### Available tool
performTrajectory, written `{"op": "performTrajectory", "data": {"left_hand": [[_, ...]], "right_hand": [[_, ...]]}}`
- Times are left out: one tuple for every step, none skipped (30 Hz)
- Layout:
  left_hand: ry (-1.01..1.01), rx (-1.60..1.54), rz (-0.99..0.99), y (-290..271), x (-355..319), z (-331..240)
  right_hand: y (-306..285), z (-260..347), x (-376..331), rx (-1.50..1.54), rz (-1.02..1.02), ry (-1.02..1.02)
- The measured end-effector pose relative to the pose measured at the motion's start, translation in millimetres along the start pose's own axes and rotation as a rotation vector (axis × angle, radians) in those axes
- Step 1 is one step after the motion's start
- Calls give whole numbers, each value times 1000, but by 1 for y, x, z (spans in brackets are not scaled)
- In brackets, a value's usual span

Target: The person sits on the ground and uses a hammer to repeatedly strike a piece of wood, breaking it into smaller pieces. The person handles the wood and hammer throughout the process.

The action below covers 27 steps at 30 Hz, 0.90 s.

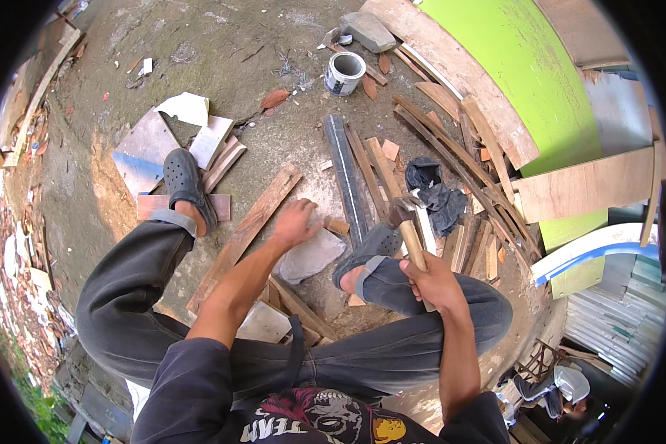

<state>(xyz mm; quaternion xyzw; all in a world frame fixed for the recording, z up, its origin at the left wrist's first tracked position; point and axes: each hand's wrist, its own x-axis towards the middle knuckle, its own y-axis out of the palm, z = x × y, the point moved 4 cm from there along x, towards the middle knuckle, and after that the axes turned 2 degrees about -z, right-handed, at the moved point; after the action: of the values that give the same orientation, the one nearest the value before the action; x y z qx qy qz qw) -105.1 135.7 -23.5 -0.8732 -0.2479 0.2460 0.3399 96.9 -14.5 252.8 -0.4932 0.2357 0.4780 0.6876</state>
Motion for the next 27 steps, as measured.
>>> {"op": "performTrajectory", "data": {"left_hand": [[10,-21,50,9,8,-13],[5,25,70,21,13,-23],[-4,67,87,34,15,-31],[2,99,115,44,18,-43],[-31,113,186,51,21,-48],[-65,127,257,57,24,-52],[-100,141,333,64,23,-54],[-112,117,359,69,26,-52],[-125,93,384,73,34,-46],[-141,71,405,73,39,-41],[-79,132,417,74,42,-40],[-19,193,429,75,43,-38],[50,254,443,74,44,-39],[102,260,349,67,43,-37],[152,266,254,59,41,-32],[201,275,162,47,37,-28],[185,231,178,31,35,-34],[267,257,93,23,33,-32],[337,290,2,8,25,-23],[412,320,-89,-5,18,-16],[389,340,-43,-13,12,-4],[393,389,-63,-25,1,13],[400,435,-86,-32,-7,31],[407,479,-109,-39,-15,48],[333,490,-57,-43,-23,64],[290,491,-59,-45,-27,75],[247,492,-62,-45,-30,84]], "right_hand": [[7,2,3,-14,-11,-8],[14,1,9,-24,-18,-18],[21,1,17,-19,-18,-49],[23,1,21,-30,-27,-61],[25,3,25,-43,-35,-75],[25,6,29,-56,-43,-89],[27,3,33,-80,-39,-54],[26,-1,35,-111,-68,-77],[26,-4,38,-143,-95,-101],[26,-4,40,-174,-121,-130],[26,-4,40,-160,-119,-108],[26,-3,39,-146,-115,-87],[26,-3,38,-130,-118,-61],[26,-3,39,-139,-133,-82],[26,-4,42,-148,-148,-105],[28,-5,45,-154,-161,-127],[25,-7,44,-157,-174,-112],[23,-7,43,-165,-178,-109],[23,-4,42,-173,-174,-118],[23,-2,41,-182,-174,-125],[25,-5,42,-180,-183,-138],[29,-2,42,-182,-163,-141],[32,0,42,-186,-149,-143],[35,2,42,-192,-135,-144],[37,4,42,-200,-128,-160],[40,5,41,-209,-121,-176],[43,7,39,-218,-115,-191]]}}
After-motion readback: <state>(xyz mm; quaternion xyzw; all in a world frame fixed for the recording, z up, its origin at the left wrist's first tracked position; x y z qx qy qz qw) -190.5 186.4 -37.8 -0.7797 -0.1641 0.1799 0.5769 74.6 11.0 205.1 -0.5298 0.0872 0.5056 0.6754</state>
